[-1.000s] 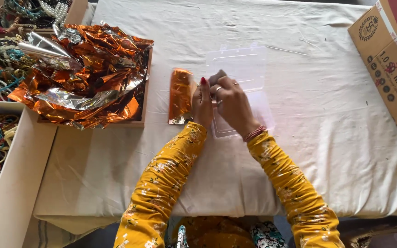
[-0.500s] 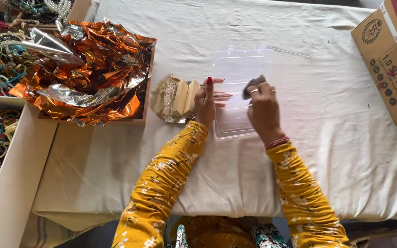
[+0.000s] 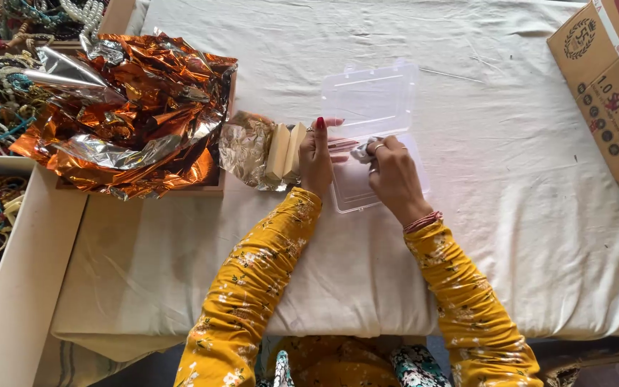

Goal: Wrapping a wooden block in gold foil and placing it into a plastic container.

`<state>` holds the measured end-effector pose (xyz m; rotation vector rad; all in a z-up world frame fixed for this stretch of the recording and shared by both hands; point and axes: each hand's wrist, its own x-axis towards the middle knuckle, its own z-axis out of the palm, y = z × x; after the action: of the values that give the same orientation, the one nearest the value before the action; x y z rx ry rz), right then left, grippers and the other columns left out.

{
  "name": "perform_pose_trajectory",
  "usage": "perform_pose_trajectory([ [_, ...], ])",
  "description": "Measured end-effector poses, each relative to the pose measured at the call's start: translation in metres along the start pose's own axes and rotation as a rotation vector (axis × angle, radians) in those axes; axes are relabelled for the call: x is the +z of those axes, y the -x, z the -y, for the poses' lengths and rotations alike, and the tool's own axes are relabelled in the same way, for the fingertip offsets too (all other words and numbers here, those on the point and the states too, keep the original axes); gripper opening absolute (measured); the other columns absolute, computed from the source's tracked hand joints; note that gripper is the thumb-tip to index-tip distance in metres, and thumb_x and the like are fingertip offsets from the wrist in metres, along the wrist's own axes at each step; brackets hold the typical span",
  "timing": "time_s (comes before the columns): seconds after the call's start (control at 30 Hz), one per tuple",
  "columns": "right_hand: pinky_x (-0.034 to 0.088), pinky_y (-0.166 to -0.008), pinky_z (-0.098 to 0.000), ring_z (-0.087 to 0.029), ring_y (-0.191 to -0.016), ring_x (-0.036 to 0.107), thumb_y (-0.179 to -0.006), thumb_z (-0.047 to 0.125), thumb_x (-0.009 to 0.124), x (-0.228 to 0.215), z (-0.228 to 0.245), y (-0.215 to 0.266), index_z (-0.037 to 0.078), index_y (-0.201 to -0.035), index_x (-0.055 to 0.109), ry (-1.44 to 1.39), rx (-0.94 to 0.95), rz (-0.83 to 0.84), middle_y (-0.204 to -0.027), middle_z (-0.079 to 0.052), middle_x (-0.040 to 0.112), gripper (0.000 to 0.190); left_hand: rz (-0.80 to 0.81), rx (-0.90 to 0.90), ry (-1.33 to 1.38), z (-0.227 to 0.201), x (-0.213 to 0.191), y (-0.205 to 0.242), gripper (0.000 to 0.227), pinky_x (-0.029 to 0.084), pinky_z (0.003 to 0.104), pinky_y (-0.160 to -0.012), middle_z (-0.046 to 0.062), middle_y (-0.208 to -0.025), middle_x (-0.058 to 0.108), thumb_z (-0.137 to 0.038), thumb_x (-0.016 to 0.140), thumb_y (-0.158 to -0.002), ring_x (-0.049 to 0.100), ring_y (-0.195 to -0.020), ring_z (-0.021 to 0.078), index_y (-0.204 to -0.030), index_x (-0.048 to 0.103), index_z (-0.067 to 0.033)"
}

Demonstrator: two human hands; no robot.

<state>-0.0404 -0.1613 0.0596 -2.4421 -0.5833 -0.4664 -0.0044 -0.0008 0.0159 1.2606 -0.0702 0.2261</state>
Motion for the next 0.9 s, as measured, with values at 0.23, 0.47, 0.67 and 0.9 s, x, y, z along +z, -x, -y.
perform_pose_trajectory([
  [0.23,0.053,-0.079,-0.045,-0.038,-0.091,0.063,-0.079,-0.008,0.063,0.004,0.028,0.014,-0.004,-0.099,0.069,-0.26,-0.169,0.125,-0.099,-0.019,0.064,0.021,0.011,0.086,0.02,-0.002,-0.001,-0.001,0.058,0.057,0.024,-0.058,0.013,-0.082,0.076,-0.054,0.035,-0.112,0.07,-0.069,0.0157,-0.12,0.068,-0.0061],
  [0.47,0.052,-0.081,-0.046,-0.032,-0.09,0.064,-0.077,0.002,0.067,-0.048,0.028,0.017,0.004,-0.086,0.071,0.255,-0.188,0.039,-0.092,-0.012,0.066,0.011,-0.014,0.228,0.13,-0.056,0.01,-0.004,0.057,0.068,0.034,-0.067,0.018,-0.101,0.076,-0.051,0.035,-0.109,0.08,-0.083,0.028,-0.115,0.061,-0.0003],
  [0.67,0.051,-0.095,-0.0423,-0.034,-0.105,0.061,-0.088,-0.001,0.058,-0.01,0.024,0.029,-0.002,-0.11,0.068,0.008,-0.3,-0.025,-0.115,-0.017,0.066,0.024,-0.082,0.286,0.109,-0.059,0.005,-0.004,0.056,0.067,0.032,-0.068,0.018,-0.091,0.077,-0.05,0.034,-0.111,0.08,-0.08,0.0273,-0.116,0.061,-0.0016],
  [0.9,0.046,-0.093,-0.0454,-0.034,-0.104,0.056,-0.095,0.027,0.071,-0.022,0.052,0.025,-0.001,-0.112,0.064,0.111,-0.419,0.104,-0.113,-0.018,0.061,0.033,-0.053,0.229,0.077,-0.059,0.001,-0.009,0.061,0.066,0.032,-0.071,0.02,-0.087,0.077,-0.052,0.033,-0.111,0.08,-0.079,0.0279,-0.119,0.062,0.0011],
])
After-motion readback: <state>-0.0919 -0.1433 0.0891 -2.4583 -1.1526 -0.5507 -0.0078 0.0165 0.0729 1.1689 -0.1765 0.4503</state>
